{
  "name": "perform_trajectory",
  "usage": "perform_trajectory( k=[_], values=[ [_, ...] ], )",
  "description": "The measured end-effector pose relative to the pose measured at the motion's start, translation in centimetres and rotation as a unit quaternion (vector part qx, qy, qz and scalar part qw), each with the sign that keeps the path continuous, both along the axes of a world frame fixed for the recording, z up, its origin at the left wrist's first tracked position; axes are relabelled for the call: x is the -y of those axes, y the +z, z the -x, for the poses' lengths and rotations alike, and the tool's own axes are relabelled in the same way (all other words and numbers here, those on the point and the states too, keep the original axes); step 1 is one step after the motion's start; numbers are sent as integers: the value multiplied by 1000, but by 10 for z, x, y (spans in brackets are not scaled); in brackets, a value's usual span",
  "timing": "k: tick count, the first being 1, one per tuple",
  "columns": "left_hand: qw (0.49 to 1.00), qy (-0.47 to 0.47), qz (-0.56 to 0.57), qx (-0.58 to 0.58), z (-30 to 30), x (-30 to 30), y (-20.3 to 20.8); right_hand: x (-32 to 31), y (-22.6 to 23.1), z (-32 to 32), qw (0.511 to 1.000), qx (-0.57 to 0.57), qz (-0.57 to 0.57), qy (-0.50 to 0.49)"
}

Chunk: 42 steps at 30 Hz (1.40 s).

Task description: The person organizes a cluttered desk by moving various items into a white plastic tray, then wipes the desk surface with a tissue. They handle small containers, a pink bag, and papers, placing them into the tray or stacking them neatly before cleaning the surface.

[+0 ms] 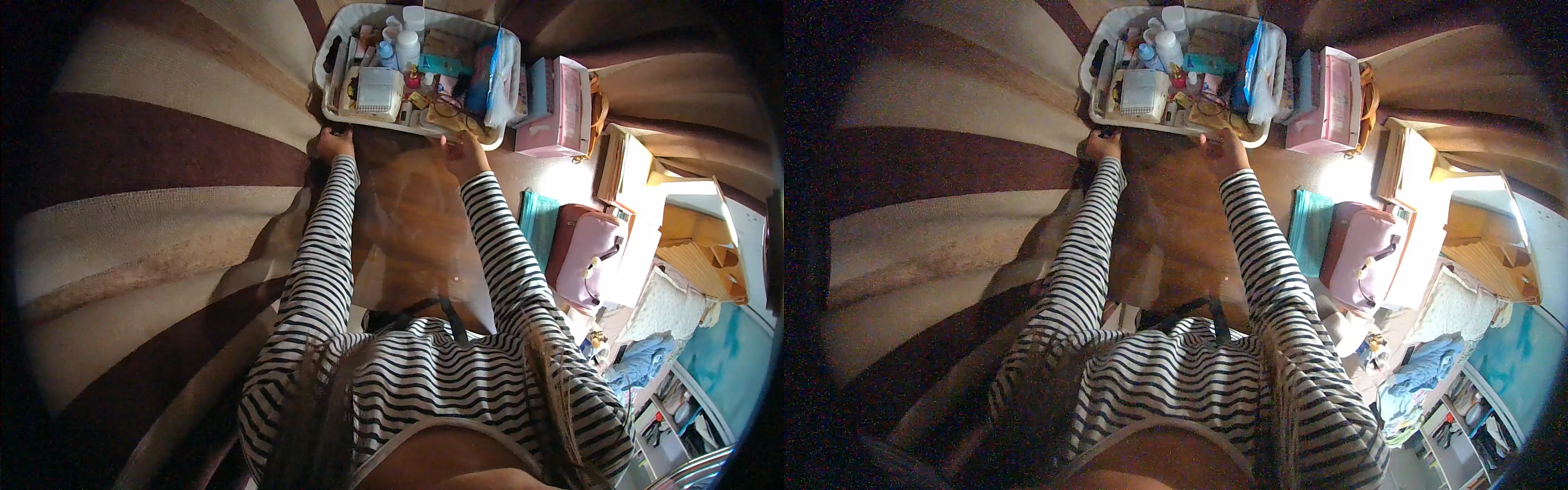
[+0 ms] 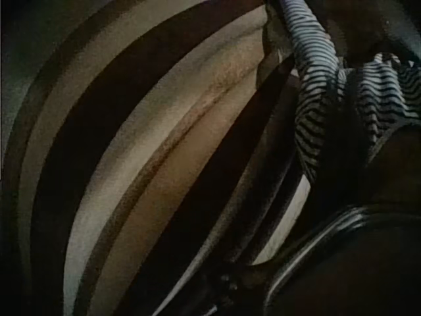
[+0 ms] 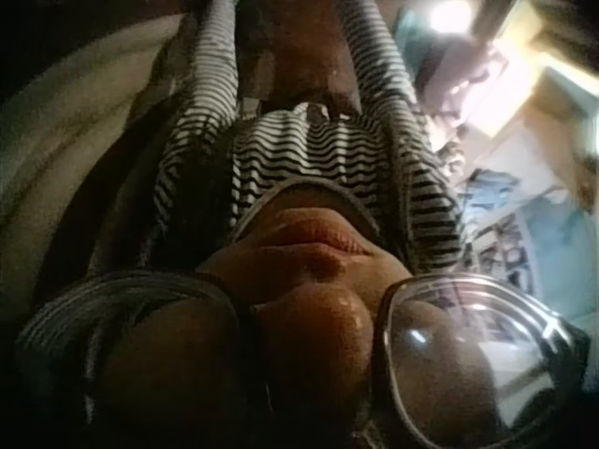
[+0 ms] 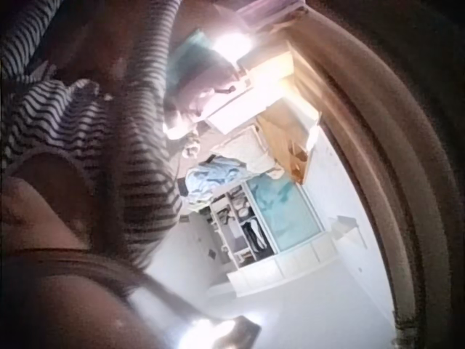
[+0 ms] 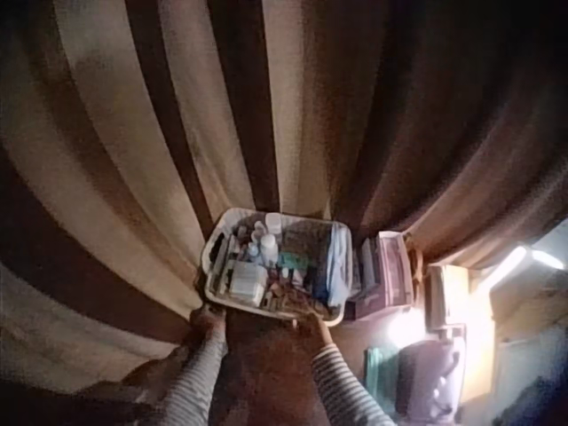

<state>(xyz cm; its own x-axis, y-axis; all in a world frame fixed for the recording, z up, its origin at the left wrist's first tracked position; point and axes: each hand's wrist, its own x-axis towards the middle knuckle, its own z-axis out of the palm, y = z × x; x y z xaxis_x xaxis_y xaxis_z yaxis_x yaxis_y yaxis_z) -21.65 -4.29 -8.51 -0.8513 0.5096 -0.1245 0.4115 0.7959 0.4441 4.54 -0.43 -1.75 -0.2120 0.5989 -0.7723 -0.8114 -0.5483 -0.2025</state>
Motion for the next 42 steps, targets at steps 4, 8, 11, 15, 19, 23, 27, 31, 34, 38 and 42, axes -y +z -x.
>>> perform_trajectory(
  k=[4, 8, 11, 15, 19, 23, 27, 31, 34, 38, 42],
  values=[
    [1000, -11, -13, 0, 3, -4, -6, -8, -38, -11, 998, -45, -22, 49],
    [998, -32, -6, 46, -3, -8, 8, 7, -27, -21, 997, -12, -32, 75],
    [998, -55, -19, 2, 6, -3, 0, 29, -29, -46, 989, -32, -107, 95],
    [992, -85, 93, -24, 12, -8, 5, 58, -52, -75, 993, 39, 43, -107],
    [986, -101, 125, -41, 20, -8, 5, 49, -72, -80, 985, 133, -90, 62],
    [967, -112, 220, -64, 7, -9, 32, 17, -90, -58, 892, 375, -107, 227],
    [964, -191, 164, -87, 12, -8, 23, 6, -167, -73, 754, 584, -166, 251],
    [971, -156, 182, -10, 11, -6, 16, 9, -169, -68, 744, 599, -147, 257],
    [990, -125, 52, -42, -20, -2, 6, 15, -158, -73, 768, 597, -126, 193],
    [977, -155, -148, -13, -78, 49, -42, 81, -91, -61, 714, 640, -208, 194],
    [861, -411, -193, 230, -220, 128, 17, 201, -64, -92, 812, 518, -220, 150]
  ],
)
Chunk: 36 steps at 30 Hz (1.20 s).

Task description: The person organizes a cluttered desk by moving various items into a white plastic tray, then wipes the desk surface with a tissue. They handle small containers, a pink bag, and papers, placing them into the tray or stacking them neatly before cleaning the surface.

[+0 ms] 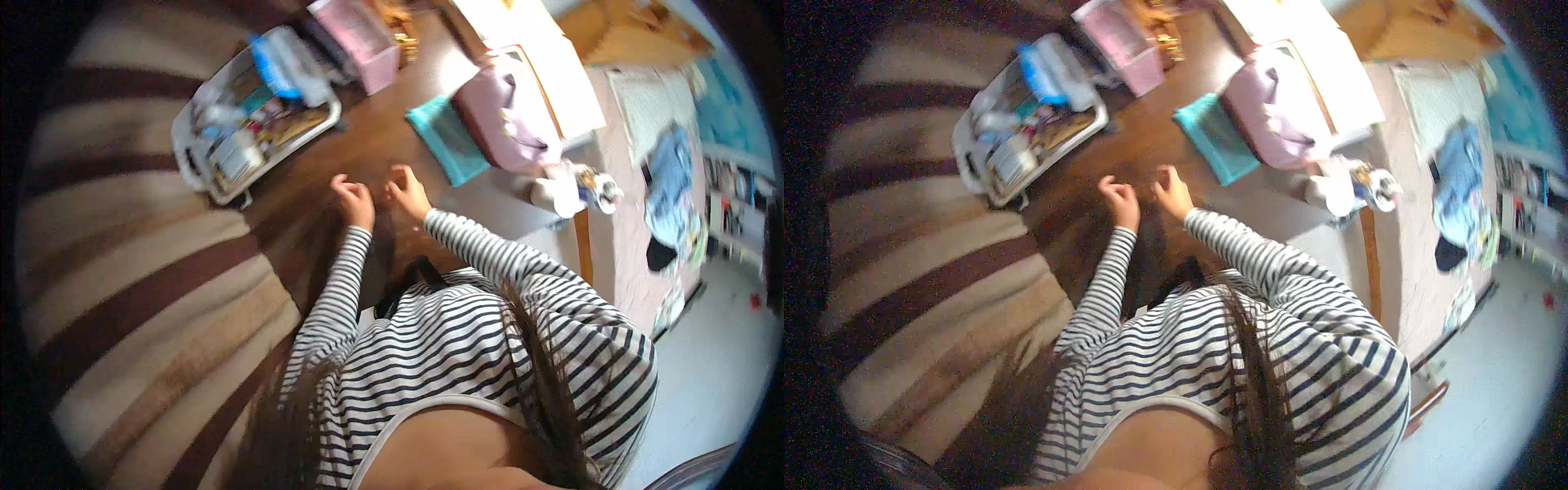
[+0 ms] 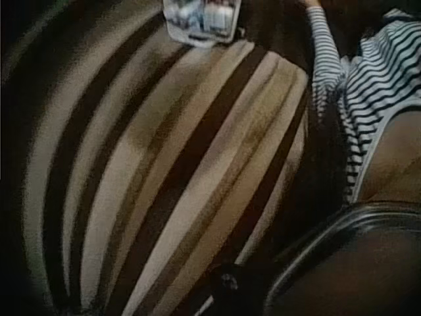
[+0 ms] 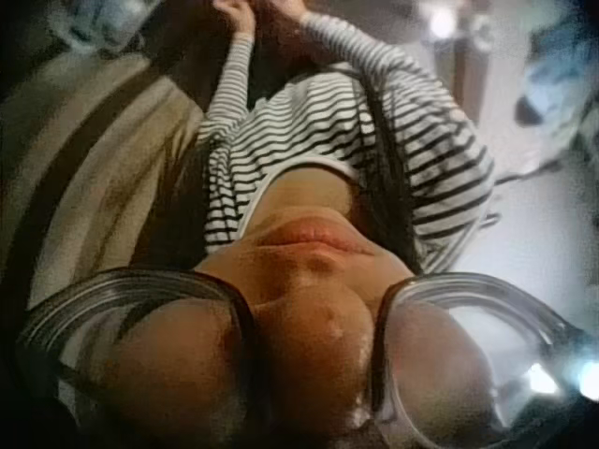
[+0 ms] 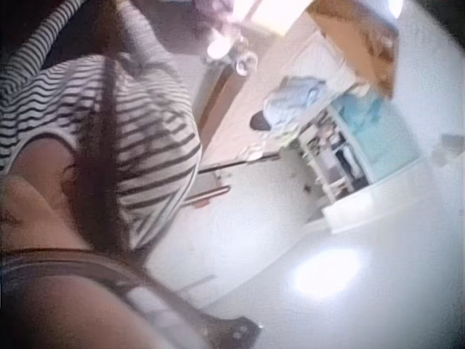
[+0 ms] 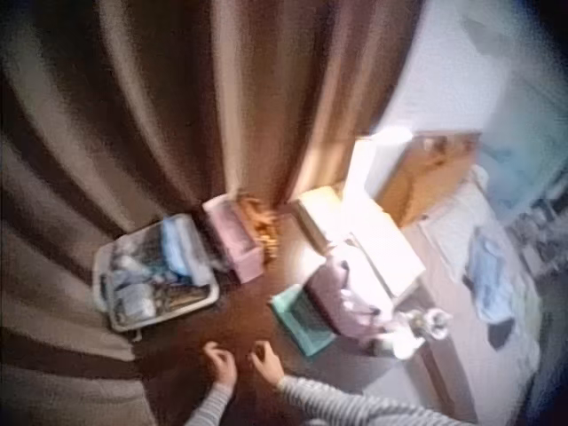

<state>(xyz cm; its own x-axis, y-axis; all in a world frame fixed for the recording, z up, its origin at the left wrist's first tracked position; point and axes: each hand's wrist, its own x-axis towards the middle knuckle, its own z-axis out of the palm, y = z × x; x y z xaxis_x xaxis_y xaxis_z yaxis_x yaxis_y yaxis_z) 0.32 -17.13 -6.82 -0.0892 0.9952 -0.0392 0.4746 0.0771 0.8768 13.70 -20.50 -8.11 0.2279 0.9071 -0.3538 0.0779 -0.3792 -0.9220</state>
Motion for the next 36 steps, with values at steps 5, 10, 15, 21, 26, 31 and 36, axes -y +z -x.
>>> perform_trajectory(
  k=[5, 10, 15, 21, 26, 31, 36],
  values=[
    [934, -349, 35, 66, -148, 75, 99, 116, 93, -84, 948, 99, -38, -302],
    [843, -528, -86, 58, -228, 106, 135, 176, 80, -192, 763, 371, 98, -521],
    [842, -530, 40, 91, -261, 127, 104, 179, 61, -255, 777, 409, 84, -471],
    [638, -224, 631, 380, -244, 103, 100, 220, 141, -244, 936, -145, -109, -302],
    [645, -249, 564, 452, -249, 127, 146, 231, 171, -235, 771, -543, -135, -304],
    [633, -178, 465, 594, -257, 127, 148, 245, 133, -236, 809, -474, -38, -347],
    [788, -143, 309, 513, -254, 91, 171, 230, 151, -237, 809, -500, -131, -279]
  ],
)
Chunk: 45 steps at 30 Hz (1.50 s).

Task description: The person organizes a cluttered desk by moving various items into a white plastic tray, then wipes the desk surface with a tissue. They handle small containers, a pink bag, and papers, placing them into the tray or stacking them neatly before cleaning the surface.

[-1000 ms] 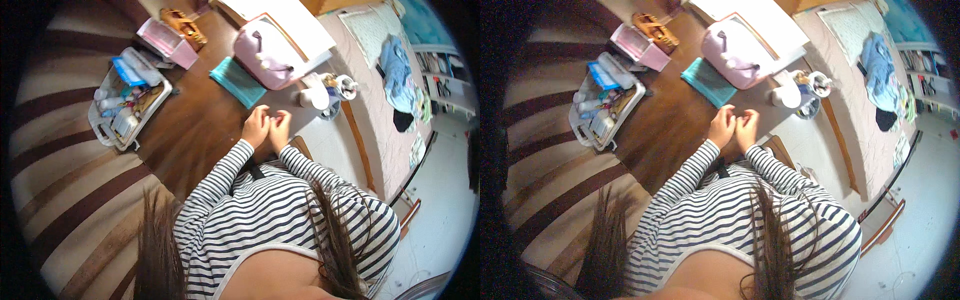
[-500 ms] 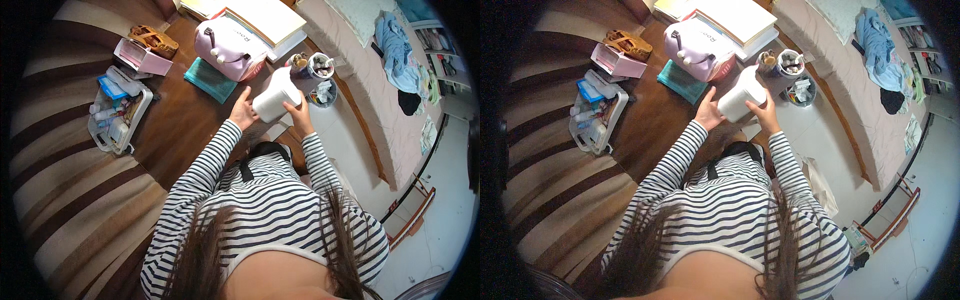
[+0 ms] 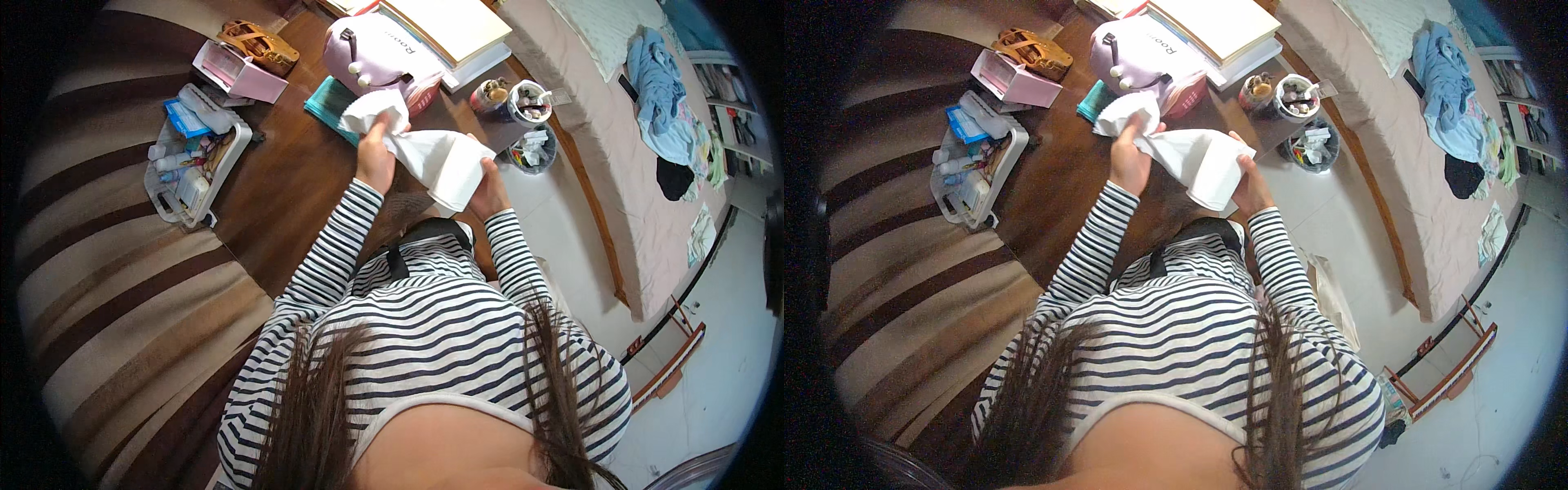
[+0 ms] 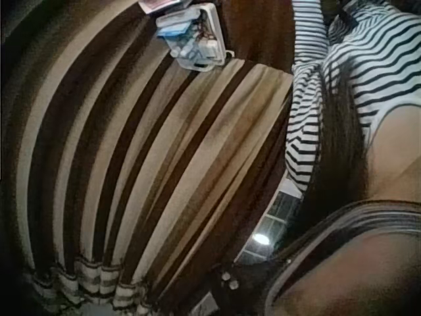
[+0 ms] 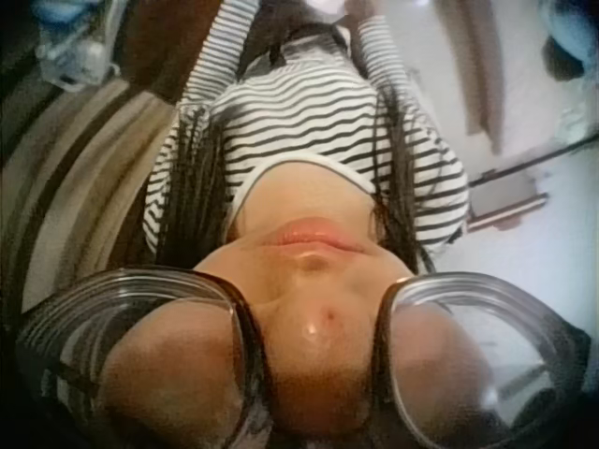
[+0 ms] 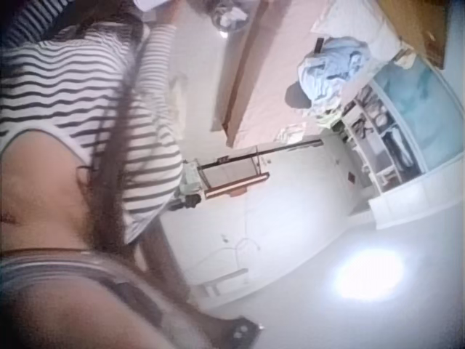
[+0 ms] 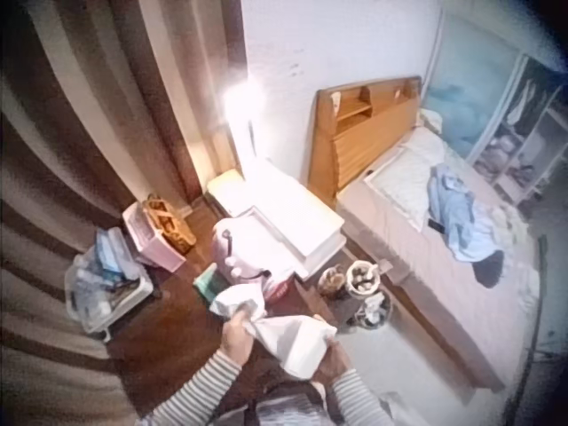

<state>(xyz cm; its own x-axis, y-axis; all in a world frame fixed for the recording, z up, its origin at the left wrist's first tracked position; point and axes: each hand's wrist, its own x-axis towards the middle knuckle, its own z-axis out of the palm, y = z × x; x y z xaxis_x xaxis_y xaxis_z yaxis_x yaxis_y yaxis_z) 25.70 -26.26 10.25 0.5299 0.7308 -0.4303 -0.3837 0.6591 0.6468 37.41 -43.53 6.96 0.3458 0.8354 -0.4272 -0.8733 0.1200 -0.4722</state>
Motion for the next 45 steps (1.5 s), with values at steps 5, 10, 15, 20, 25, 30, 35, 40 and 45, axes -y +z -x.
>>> perform_trajectory(
  k=[5, 10, 15, 20, 25, 30, 35, 40, 45],
  values=[
    [998, -65, 1, 0, 13, -8, 16, -16, 3, 2, 992, 109, 51, 43],
    [959, -167, 91, 208, 18, 33, -3, -57, -26, 1, 880, 449, 125, -87],
    [975, -188, -116, -6, 23, 46, 57, -58, -78, -26, 770, 563, 249, -164],
    [978, -140, -93, -122, 35, 28, 24, -44, -95, -11, 678, 615, 386, -118],
    [979, -129, -86, -131, 73, 11, 11, -36, -45, 45, 915, 214, 328, 95],
    [965, -182, -105, -158, 109, 2, 6, -87, 27, 59, 944, 208, 42, 253],
    [968, -74, -148, -187, 155, -4, 7, -118, 29, 73, 886, 327, -34, 328],
    [983, -46, -175, -17, 196, -10, -7, -139, 37, 88, 891, 191, -145, 385],
    [983, 170, 10, 75, 189, -2, 17, -149, 45, 114, 922, 125, -79, 359]
  ],
)
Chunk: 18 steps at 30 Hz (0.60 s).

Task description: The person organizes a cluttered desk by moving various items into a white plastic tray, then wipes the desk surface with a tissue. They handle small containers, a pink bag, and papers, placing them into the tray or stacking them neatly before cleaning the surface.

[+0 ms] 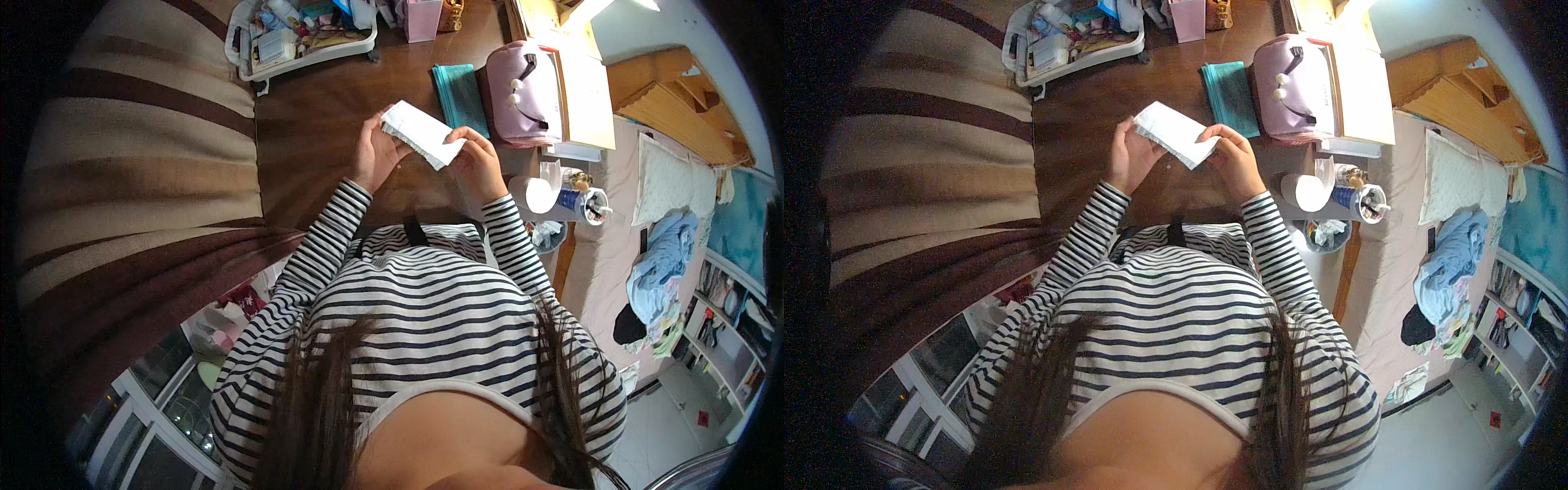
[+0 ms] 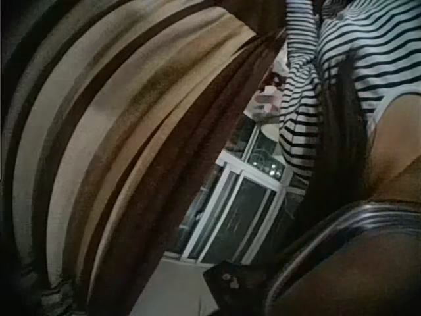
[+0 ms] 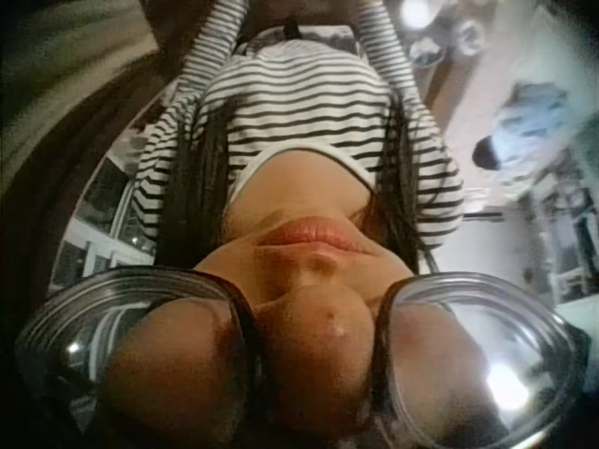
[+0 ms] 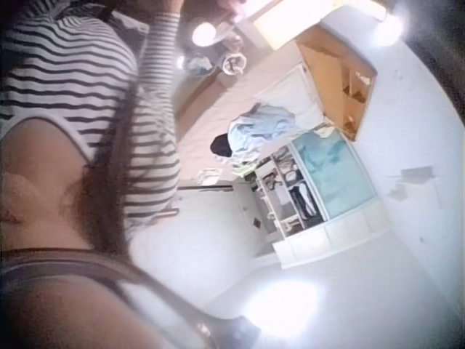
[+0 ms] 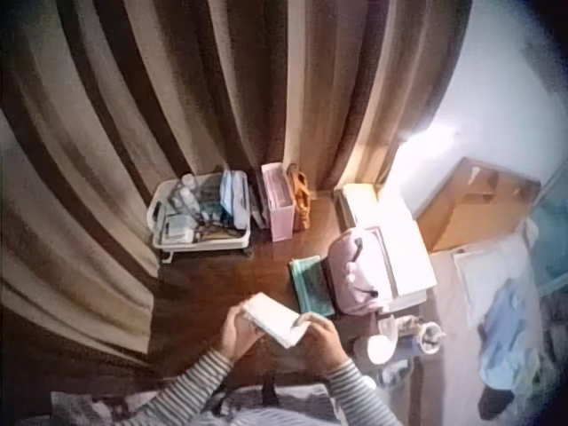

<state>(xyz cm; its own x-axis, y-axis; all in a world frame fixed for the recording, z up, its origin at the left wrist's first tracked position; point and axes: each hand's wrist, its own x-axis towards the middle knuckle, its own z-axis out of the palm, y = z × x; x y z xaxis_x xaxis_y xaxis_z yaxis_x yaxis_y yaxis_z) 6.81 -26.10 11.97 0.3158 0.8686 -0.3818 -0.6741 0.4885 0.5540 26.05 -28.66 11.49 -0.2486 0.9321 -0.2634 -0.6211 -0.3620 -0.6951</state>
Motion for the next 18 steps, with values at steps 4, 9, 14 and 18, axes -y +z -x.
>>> perform_trajectory(
  k=[4, 9, 14, 18],
  values=[
    [995, -24, 9, -99, -10, 10, -39, 6, -14, 8, 986, 156, -54, 27],
    [951, -160, -47, -260, -14, 4, -45, 10, -9, 14, 973, 229, 11, -21],
    [879, -268, -139, -368, -17, -5, -58, 7, -45, 8, 968, 251, -13, -3],
    [806, -298, -204, -469, -22, -15, -58, 8, -44, 5, 967, 255, -20, -22]
  ],
)
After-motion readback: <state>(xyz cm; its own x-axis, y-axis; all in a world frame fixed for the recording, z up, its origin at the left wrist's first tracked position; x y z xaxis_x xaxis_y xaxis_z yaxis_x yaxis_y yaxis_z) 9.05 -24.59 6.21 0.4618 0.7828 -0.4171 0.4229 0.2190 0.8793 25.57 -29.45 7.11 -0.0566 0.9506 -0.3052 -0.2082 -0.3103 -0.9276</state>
